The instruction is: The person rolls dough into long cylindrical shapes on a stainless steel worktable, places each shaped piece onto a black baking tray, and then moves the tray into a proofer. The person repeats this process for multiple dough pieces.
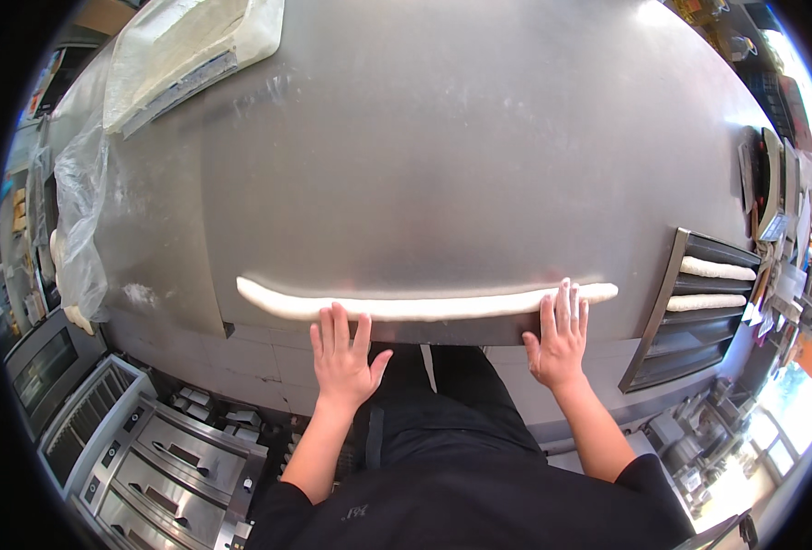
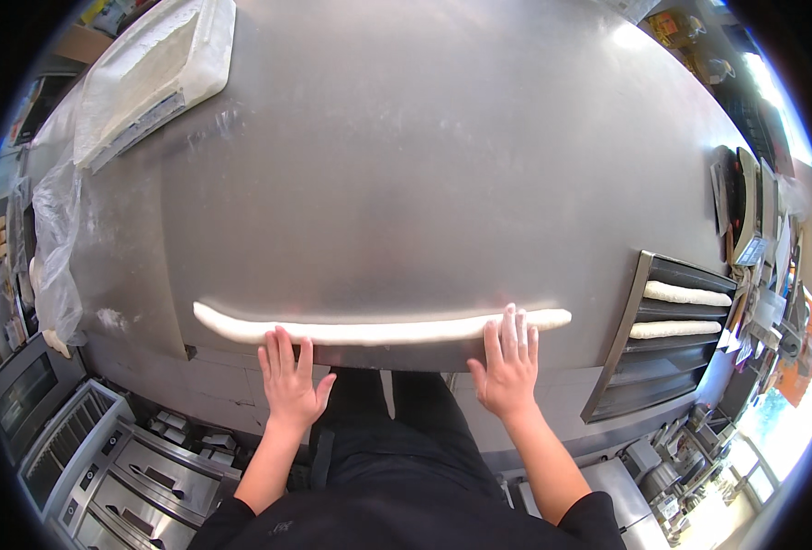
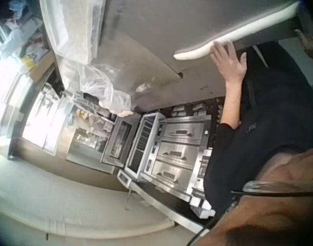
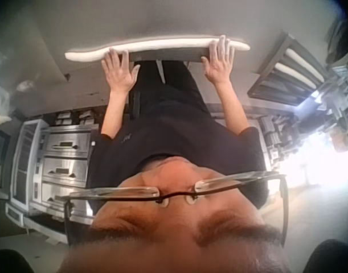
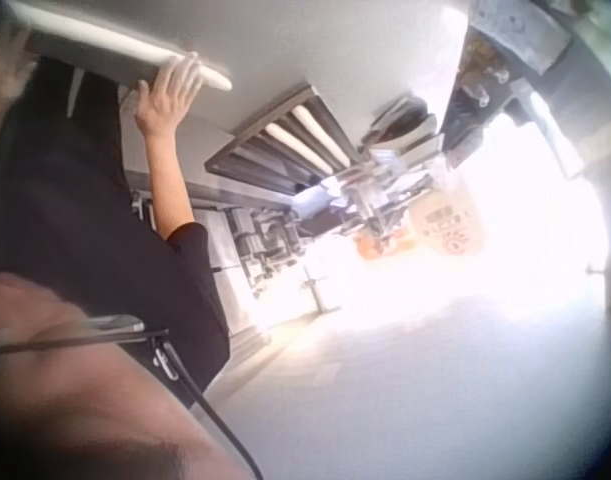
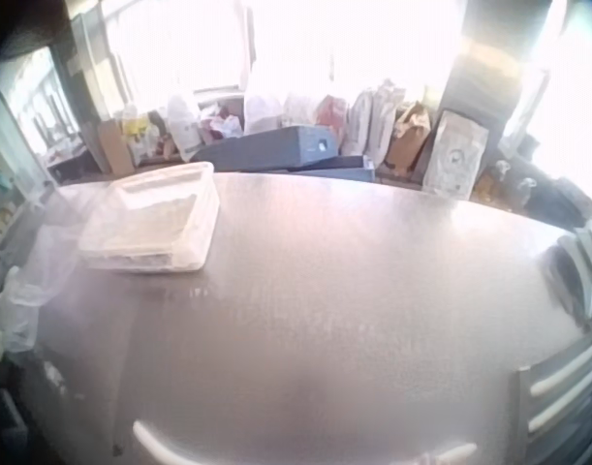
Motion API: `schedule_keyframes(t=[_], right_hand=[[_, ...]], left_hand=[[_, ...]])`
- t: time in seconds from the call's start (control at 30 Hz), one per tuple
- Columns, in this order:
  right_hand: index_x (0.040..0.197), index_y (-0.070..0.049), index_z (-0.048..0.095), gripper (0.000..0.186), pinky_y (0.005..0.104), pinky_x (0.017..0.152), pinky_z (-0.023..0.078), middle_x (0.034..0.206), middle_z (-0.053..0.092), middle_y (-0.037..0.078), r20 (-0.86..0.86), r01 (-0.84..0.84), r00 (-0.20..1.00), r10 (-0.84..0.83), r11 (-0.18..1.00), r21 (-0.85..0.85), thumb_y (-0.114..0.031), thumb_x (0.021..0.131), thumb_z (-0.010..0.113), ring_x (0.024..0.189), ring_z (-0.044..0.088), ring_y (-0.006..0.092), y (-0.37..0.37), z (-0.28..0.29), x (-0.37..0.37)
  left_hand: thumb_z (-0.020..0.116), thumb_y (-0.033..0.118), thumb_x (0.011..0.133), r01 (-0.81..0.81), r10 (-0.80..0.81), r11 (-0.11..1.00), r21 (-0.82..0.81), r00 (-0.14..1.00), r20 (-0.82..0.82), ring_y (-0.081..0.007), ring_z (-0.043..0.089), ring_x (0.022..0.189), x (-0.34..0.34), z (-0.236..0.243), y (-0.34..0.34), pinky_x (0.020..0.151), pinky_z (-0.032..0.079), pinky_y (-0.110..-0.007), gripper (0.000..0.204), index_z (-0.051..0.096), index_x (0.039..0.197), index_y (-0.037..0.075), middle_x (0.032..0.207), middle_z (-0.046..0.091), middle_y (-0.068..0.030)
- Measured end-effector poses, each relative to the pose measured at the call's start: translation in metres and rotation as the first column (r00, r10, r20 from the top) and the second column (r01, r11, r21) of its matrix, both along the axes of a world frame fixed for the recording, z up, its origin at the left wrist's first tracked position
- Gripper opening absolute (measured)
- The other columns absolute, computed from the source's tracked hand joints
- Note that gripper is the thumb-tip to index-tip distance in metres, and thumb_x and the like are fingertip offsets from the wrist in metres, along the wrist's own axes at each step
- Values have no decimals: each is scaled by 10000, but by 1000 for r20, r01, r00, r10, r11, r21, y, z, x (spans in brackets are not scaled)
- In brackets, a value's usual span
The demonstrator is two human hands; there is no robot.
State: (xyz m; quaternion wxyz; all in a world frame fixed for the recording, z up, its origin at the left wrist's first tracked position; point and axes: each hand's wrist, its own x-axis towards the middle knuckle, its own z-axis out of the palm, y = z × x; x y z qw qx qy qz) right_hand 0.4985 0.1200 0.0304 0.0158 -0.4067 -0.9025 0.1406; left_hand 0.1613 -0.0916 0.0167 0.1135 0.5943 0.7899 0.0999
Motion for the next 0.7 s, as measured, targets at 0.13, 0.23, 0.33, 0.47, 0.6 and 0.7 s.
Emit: schedule_keyframes(t=[0.13, 0.23, 0.33, 0.47, 0.6, 0.7], right_hand=[[1760, -15, 482, 857, 698, 1383, 217, 1847, 381, 331, 72, 76, 995, -73, 996, -38, -592, 1132, 561, 1728, 327, 545, 30, -11, -11], [1790, -3, 425, 883, 699, 1383, 229, 1859, 365, 316, 11, 55, 998, -57, 988, 141, -548, 1117, 598, 1731, 315, 542, 119, -21, -49], [1827, -32, 347, 855, 664, 1399, 227, 1865, 374, 276, -38, 107, 994, -101, 968, 225, -455, 1136, 621, 1742, 308, 501, 201, -24, -84], [1825, -84, 388, 771, 653, 1404, 215, 1874, 366, 263, -10, 73, 997, -72, 981, 182, -470, 1178, 552, 1743, 322, 479, 213, -19, -76], [1779, -55, 482, 759, 647, 1403, 200, 1868, 367, 289, 10, 24, 1000, -25, 997, 75, -554, 1208, 450, 1732, 333, 512, 119, -12, -8], [1769, -30, 490, 799, 652, 1400, 195, 1859, 378, 303, 9, 77, 997, -77, 994, 72, -594, 1210, 405, 1733, 332, 519, 63, -12, 21]], left_hand=[[542, 716, 1133, -3, -3, 999, -54, 995, -98, -541, 232, 1764, -36, -11, 11, 1392, 123, -733, 868, 382, 1847, 250, 1905, 260, -305], [494, 741, 1137, -83, 82, 997, 8, 978, -193, -537, 254, 1755, -108, -19, 88, 1381, 165, -745, 911, 375, 1846, 181, 1898, 293, -288], [514, 707, 1145, -114, 149, 982, 152, 959, -243, -516, 265, 1752, -178, -14, 163, 1394, 172, -721, 914, 359, 1846, 140, 1897, 295, -280], [567, 645, 1143, -125, 134, 991, 51, 958, -252, -503, 254, 1756, -189, -7, 159, 1393, 184, -715, 918, 327, 1855, 118, 1903, 263, -293], [538, 663, 1156, -166, 162, 985, -44, 983, -80, -530, 207, 1769, -116, -3, 42, 1388, 175, -723, 892, 334, 1857, 152, 1918, 233, -287], [504, 726, 1139, -57, 45, 995, -77, 988, -150, -550, 192, 1771, -91, 0, -20, 1384, 166, -737, 940, 334, 1856, 142, 1926, 218, -281]])
